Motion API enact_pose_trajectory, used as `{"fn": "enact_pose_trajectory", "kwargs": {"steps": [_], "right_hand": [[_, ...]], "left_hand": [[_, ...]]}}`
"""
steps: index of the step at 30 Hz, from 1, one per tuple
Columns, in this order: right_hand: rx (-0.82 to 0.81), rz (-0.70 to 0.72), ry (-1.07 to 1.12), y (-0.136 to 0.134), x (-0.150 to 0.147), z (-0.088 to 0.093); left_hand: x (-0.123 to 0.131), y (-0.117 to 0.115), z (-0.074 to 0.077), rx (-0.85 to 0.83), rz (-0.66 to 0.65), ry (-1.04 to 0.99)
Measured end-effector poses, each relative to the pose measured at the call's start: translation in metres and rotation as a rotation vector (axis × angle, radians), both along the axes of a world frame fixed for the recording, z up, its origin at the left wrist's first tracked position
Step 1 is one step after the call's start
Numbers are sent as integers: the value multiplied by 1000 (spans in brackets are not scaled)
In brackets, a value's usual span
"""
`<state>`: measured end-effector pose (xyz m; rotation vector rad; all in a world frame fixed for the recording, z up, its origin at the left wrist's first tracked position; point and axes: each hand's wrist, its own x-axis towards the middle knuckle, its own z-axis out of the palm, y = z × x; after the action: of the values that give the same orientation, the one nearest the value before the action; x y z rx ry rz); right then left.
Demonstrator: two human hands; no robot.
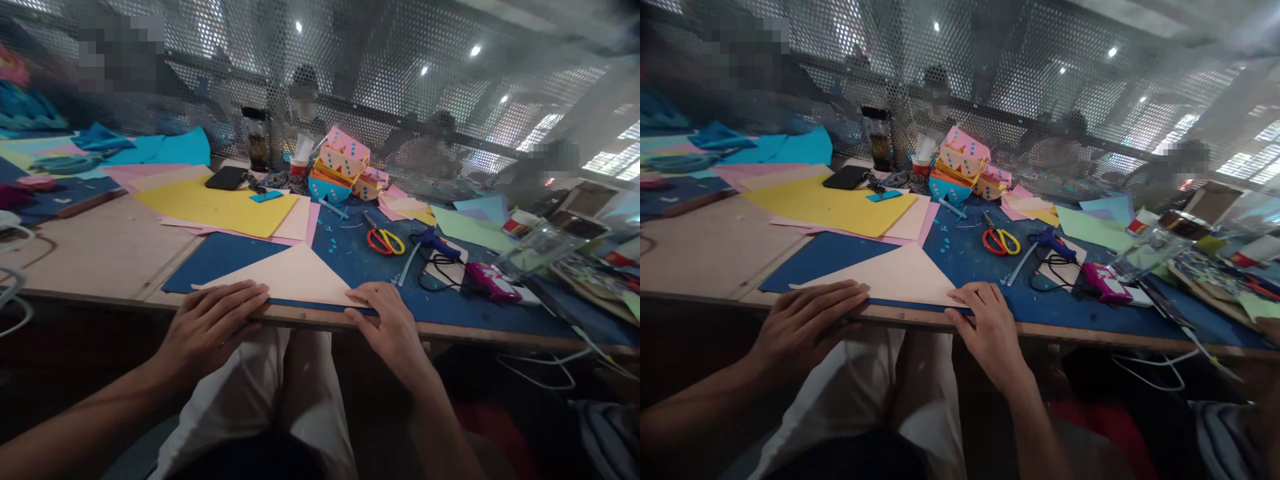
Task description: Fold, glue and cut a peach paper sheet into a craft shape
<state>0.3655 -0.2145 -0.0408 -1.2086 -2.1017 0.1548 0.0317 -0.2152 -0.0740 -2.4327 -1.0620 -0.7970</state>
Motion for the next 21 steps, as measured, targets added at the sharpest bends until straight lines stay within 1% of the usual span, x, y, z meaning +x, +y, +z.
{"fn": "enact_pose_trajectory", "kwargs": {"steps": [5, 9, 12, 16, 19, 21], "right_hand": [[-8, 8, 8, -1, 1, 1], [-7, 7, 27, -4, -2, 2], [0, 7, 34, -5, -4, 2], [-5, 26, -9, -4, -3, 5], [14, 43, -68, -3, -4, 9], [48, 62, -108, -3, -5, 14]], "left_hand": [[2, -1, -1, 21, 2, -34], [-2, 1, -3, 10, -40, -68], [-8, 4, -1, 5, -79, -73], [-11, 12, 9, -18, -155, -95], [-7, 17, 20, -22, -215, -74], [-4, 20, 29, -30, -232, -61]]}}
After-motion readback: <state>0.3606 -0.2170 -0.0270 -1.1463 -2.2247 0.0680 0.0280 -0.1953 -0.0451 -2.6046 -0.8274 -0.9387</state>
